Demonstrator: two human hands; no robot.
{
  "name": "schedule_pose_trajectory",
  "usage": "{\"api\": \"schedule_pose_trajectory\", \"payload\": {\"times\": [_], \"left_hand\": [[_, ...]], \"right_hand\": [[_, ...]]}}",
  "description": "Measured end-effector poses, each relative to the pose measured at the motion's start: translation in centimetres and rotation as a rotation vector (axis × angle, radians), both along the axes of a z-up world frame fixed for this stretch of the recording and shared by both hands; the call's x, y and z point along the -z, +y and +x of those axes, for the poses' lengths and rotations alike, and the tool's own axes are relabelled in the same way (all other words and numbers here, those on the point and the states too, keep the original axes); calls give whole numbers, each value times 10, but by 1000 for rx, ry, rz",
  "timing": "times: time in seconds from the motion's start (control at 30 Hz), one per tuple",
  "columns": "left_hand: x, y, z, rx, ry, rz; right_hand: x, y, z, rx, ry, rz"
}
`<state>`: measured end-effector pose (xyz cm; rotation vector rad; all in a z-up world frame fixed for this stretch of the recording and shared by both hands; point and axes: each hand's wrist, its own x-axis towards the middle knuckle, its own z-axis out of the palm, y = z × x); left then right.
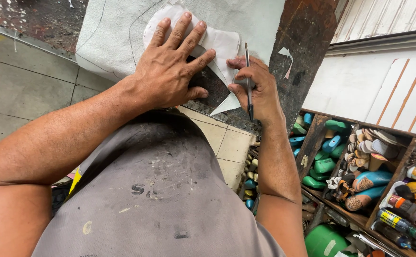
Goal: The person traces a pattern onto a large sheet of white material using a black pen. They hold the pattern steady with one hand while drawing the outline with the other, then lift and reposition the pattern to continue tracing on different sections of the material.
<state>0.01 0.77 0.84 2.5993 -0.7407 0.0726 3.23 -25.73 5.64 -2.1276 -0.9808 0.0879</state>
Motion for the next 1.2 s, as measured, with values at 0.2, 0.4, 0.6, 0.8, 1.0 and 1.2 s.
{"api": "schedule_pose_trajectory", "payload": {"times": [0.2, 0.4, 0.6, 0.8, 1.0, 1.2], "left_hand": [[1, 2, 0, 2, -12, -4], [-1, 3, 0, 6, 14, 0], [0, 4, -1, 9, -33, -23], [0, 4, -1, 7, -25, -12], [-5, 3, -1, 1, -9, -1], [-23, 2, 16, 6, 161, 166]], "right_hand": [[3, -1, -2, 12, 1, 12], [10, -5, -2, 13, 15, 38], [13, -4, -3, 10, -33, 72], [13, -3, -4, 8, -45, 84], [11, -2, -5, 44, -53, -14], [0, 10, 5, -42, -238, -246]]}}
